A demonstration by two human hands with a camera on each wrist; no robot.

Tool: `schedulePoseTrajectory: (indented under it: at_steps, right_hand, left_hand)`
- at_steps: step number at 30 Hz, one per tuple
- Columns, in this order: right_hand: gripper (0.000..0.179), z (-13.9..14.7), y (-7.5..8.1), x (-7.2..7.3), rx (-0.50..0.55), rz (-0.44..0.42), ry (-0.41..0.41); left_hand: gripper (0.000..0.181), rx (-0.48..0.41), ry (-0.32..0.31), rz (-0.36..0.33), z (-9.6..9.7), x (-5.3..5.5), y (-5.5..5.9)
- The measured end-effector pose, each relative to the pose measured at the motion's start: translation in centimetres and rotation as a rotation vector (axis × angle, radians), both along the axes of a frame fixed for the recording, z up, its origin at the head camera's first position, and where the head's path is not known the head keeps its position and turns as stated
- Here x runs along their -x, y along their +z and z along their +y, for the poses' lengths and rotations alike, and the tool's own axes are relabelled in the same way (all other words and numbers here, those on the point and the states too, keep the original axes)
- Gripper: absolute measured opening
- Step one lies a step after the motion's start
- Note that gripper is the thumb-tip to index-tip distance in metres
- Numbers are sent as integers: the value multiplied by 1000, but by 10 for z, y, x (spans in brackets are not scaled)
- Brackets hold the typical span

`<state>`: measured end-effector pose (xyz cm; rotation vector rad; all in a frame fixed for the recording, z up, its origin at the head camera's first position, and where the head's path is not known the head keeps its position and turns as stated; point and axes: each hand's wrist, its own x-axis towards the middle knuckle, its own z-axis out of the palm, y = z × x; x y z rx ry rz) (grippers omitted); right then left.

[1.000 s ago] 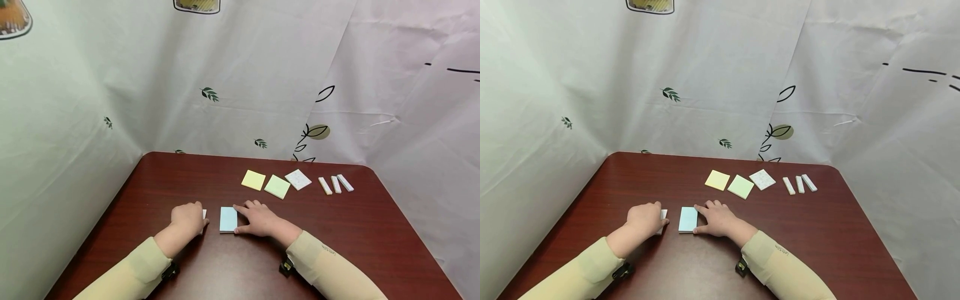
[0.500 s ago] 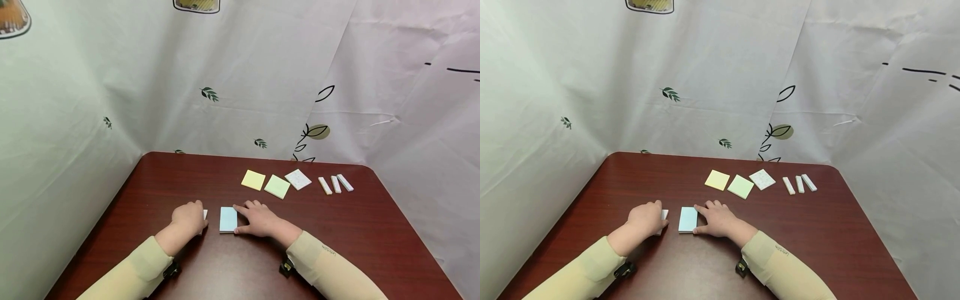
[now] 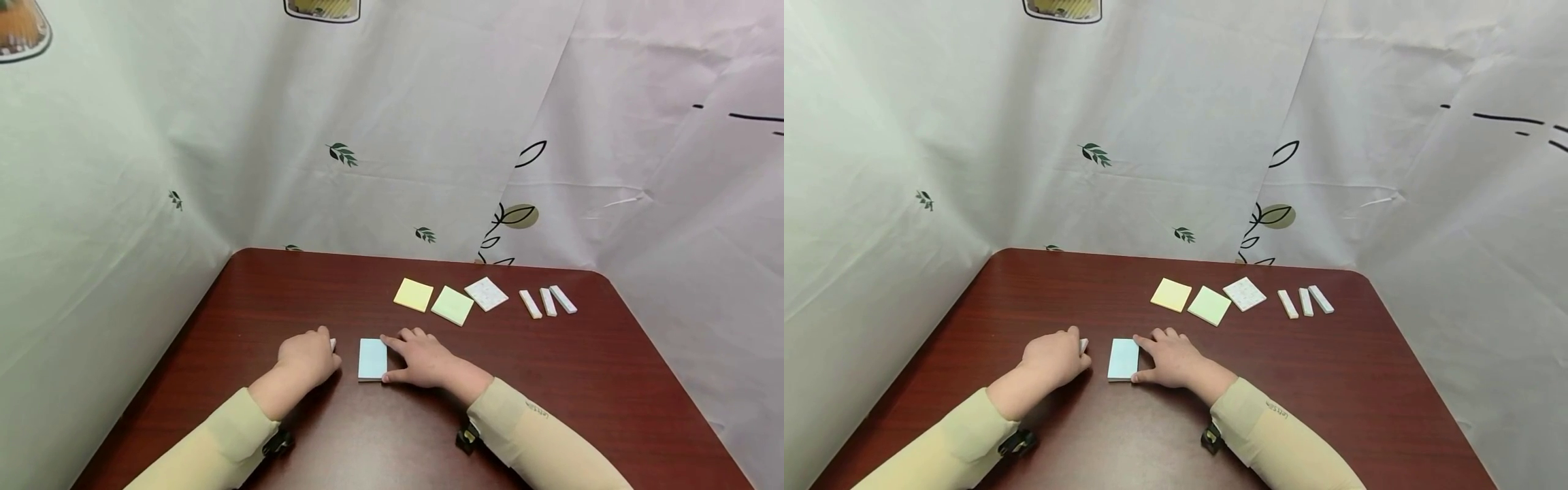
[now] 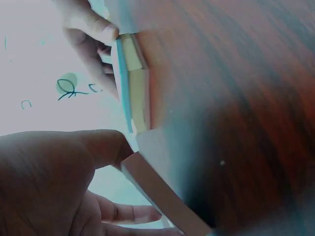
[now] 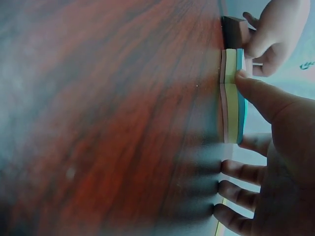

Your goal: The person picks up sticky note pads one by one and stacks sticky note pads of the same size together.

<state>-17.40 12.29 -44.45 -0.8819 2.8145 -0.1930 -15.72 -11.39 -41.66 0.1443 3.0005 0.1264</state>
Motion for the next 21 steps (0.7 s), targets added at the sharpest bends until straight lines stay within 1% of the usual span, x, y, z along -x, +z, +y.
schedulePoseTrajectory:
  at_steps: [3,9,12,18,21]
  right_hand:
    - [79,0,1,0,-2,3,3]
    - [79,-1,1,0,-2,-3,2]
    - [79,-1,1,0,-3,-4,4]
    - [79,-1,2,-1,-3,1,9]
    - [79,-1,2,-1,0,-2,9]
  left_hand:
    - [38,-10,-1,11,-3,-1,1]
    - [28,-48,10,59,-9,-3,2]
    - [24,-53,20,77,-12,-2,1]
    - [25,-53,13,129,-17,-2,0]
    - [23,-59,3,135,-21,0,0]
